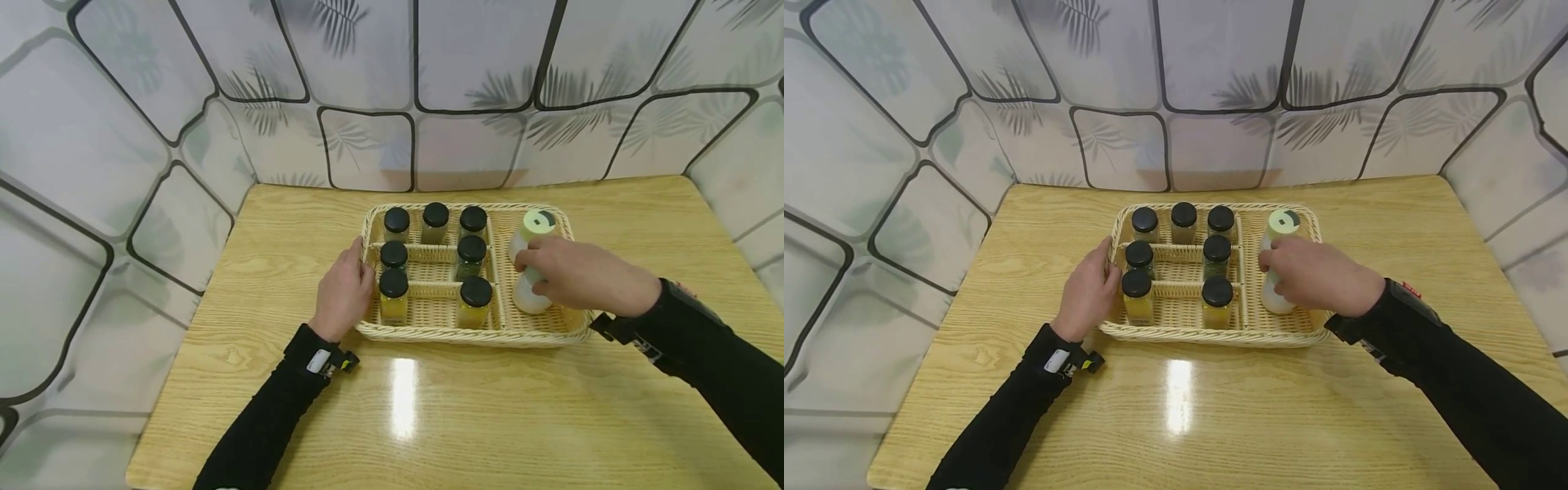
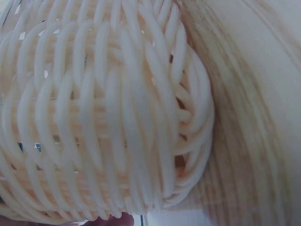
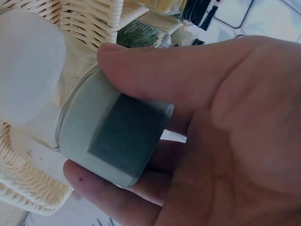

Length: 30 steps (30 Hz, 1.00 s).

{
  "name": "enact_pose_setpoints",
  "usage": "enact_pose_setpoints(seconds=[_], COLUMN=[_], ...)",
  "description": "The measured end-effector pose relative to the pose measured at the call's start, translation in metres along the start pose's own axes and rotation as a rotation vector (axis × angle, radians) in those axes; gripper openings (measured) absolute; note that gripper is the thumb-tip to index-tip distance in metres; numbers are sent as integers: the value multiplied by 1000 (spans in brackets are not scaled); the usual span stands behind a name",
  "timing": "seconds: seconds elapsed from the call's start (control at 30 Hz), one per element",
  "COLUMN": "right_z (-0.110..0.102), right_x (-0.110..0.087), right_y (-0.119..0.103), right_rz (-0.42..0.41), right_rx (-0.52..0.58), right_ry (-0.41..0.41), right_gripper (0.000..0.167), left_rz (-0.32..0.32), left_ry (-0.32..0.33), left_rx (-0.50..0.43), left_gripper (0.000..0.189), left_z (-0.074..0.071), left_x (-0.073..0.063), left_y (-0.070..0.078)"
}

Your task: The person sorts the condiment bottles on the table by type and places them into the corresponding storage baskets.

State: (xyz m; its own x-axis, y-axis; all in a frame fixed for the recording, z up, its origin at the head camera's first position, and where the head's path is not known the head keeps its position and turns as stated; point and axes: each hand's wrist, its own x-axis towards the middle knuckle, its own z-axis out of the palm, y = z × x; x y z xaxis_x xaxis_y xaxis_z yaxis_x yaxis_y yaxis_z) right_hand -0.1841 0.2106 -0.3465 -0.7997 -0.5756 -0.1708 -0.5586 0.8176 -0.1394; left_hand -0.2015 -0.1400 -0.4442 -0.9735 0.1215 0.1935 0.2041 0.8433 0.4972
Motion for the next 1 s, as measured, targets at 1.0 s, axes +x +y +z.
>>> enact_pose_setpoints(seconds=[1.0], right_z=[-10], right_x=[-15], right_y=[1], right_rz=[96], right_rx=[-21], right_ry=[80], right_gripper=[44], left_rz=[-7], left_ry=[0], left_rx=[3], left_gripper=[54], left_z=[0], left_x=[0], left_y=[1])
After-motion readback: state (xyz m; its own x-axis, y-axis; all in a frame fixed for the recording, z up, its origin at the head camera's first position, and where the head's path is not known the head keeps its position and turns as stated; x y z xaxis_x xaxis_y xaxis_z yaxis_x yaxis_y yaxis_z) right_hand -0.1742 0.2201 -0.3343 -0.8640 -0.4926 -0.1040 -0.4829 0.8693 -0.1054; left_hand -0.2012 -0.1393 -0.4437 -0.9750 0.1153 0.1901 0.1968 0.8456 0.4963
